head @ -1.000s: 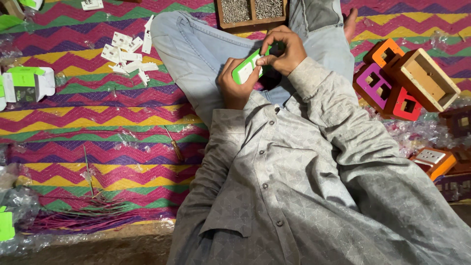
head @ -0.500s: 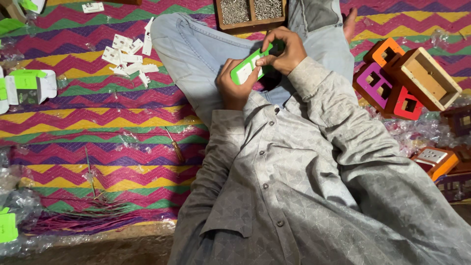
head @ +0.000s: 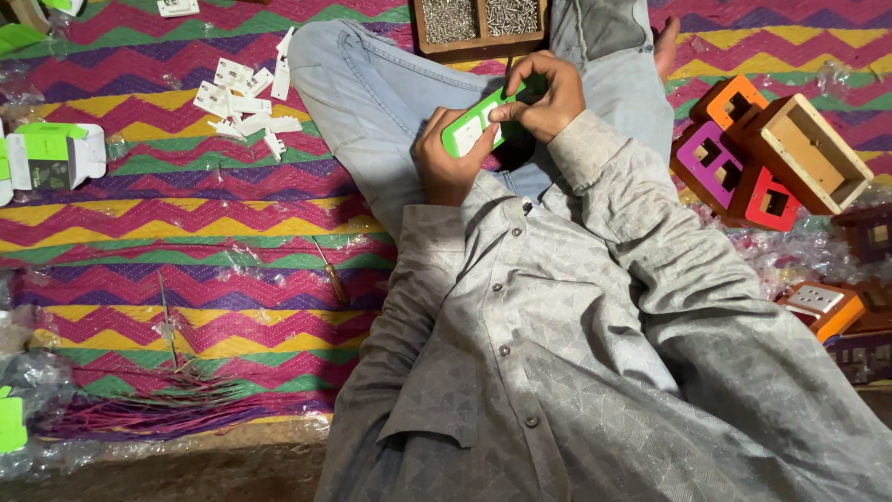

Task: The person assembles electrical switch modules into red and green plastic housings. They insert white switch modules into the housings, then secure them with screws using a screwdriver. The person works on multiple housings, switching between red and green units.

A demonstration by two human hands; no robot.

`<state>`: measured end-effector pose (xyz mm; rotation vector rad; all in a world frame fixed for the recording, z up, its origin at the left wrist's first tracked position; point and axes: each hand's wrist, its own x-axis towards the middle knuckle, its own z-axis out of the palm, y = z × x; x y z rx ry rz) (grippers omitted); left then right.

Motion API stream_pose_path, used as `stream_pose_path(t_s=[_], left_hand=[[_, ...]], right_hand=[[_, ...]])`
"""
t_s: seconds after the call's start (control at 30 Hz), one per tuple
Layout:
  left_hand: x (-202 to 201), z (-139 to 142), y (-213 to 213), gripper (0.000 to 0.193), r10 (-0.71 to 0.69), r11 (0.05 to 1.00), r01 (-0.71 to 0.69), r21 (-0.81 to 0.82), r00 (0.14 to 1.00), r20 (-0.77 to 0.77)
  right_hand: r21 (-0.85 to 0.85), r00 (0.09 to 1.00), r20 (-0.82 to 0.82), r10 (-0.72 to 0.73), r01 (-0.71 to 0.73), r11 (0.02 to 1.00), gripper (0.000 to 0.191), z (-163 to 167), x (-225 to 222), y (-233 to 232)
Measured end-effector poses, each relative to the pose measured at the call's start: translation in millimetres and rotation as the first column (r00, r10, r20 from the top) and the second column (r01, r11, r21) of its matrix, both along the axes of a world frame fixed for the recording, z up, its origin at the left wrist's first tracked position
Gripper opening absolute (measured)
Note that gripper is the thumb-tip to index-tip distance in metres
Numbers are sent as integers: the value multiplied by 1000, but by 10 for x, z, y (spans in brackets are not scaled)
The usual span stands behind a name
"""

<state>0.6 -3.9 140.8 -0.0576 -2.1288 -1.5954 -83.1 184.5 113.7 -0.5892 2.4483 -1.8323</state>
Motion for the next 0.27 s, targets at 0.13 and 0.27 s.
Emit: stream_pose_path(t_s=[0.13, 0.27], left_hand=[[24, 16, -19, 23, 11, 1000, -11, 10, 1000, 20], [17, 42, -31, 23, -13, 999, 11, 30, 998, 58]], right_hand=[[112, 1000, -8, -12, 13, 994, 40, 36, -24, -5], [20, 1000, -9, -4, 4, 1000, 37, 50, 7, -35]])
